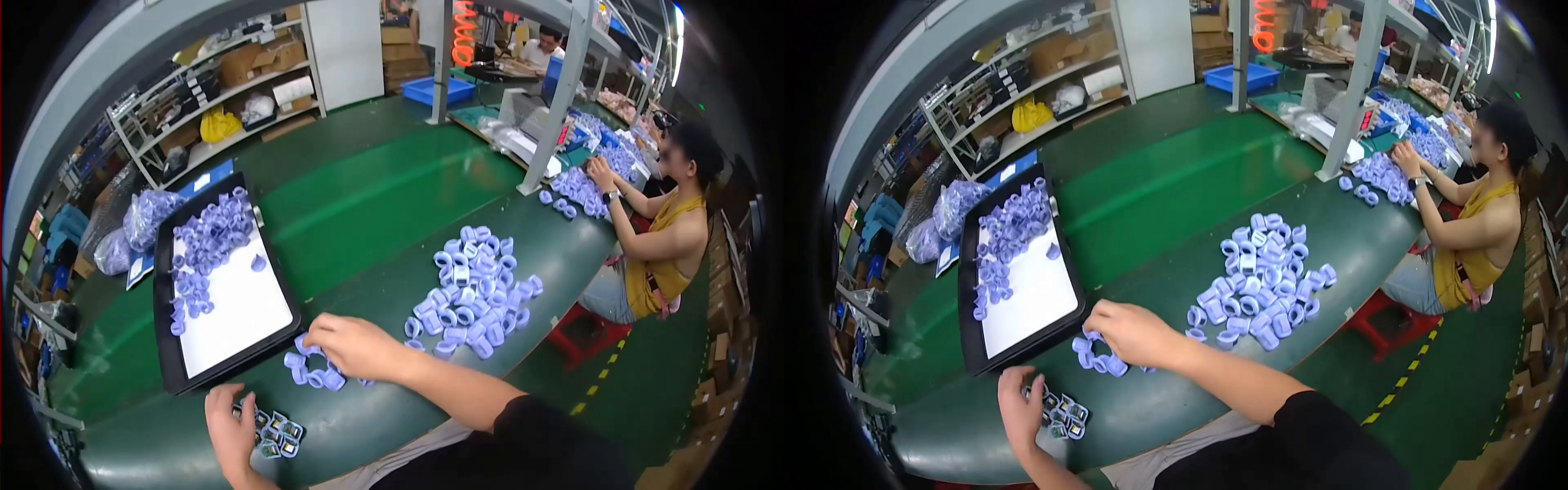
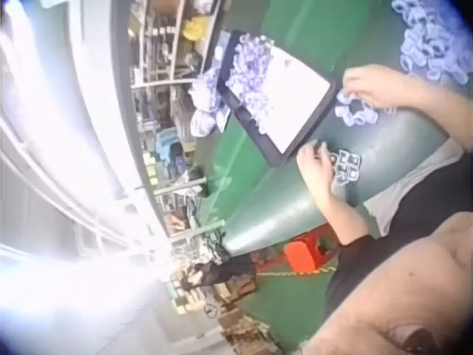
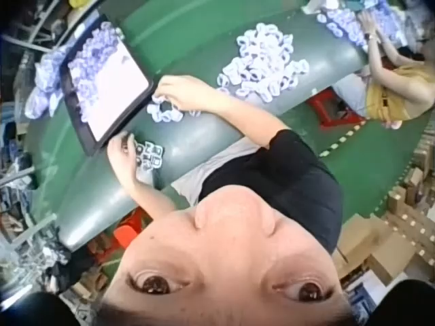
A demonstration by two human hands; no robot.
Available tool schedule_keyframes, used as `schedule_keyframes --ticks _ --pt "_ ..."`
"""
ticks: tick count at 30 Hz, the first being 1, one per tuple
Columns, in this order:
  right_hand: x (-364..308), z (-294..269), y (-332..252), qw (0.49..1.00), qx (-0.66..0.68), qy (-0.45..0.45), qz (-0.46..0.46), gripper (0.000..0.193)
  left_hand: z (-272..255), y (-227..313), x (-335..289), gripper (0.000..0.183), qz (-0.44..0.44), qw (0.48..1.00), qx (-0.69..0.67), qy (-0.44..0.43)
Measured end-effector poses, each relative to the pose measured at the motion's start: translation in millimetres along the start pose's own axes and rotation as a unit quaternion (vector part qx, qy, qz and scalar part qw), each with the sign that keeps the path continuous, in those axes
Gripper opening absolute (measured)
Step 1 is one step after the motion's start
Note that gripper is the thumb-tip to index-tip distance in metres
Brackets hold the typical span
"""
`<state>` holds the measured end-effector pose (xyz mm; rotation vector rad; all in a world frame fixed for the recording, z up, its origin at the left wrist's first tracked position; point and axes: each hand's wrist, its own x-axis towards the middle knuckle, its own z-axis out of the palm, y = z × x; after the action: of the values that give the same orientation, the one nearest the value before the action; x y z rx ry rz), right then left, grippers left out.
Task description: Manually inserting small electronic components into plastic housings at an assembly line workstation.
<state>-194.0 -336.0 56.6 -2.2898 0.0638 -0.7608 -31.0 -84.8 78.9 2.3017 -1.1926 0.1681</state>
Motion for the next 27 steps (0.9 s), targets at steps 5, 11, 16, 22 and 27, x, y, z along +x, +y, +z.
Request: schedule_keyframes --ticks 5,11,16,22,27 --pt "-3 3 -7 1.000 -0.001 0.000 0.001 0.020 1 -12 -19 0.027 0.021 0.999 0.030 -0.018" --pt "0 0 -15 0.999 0.022 -0.024 0.000 0.022 -5 -14 -12 0.036 -0.037 0.996 -0.021 -0.075" --pt "3 -2 -24 1.000 0.025 -0.002 0.010 0.022 -2 -23 -10 0.037 -0.053 0.996 -0.034 -0.058" --pt "7 -4 -32 0.999 0.038 0.027 0.016 0.024 6 -37 -10 0.021 -0.052 0.997 -0.031 -0.054" --pt "6 -5 -36 0.999 0.035 0.024 0.016 0.027 4 -36 -7 0.013 -0.033 0.997 -0.035 -0.054"
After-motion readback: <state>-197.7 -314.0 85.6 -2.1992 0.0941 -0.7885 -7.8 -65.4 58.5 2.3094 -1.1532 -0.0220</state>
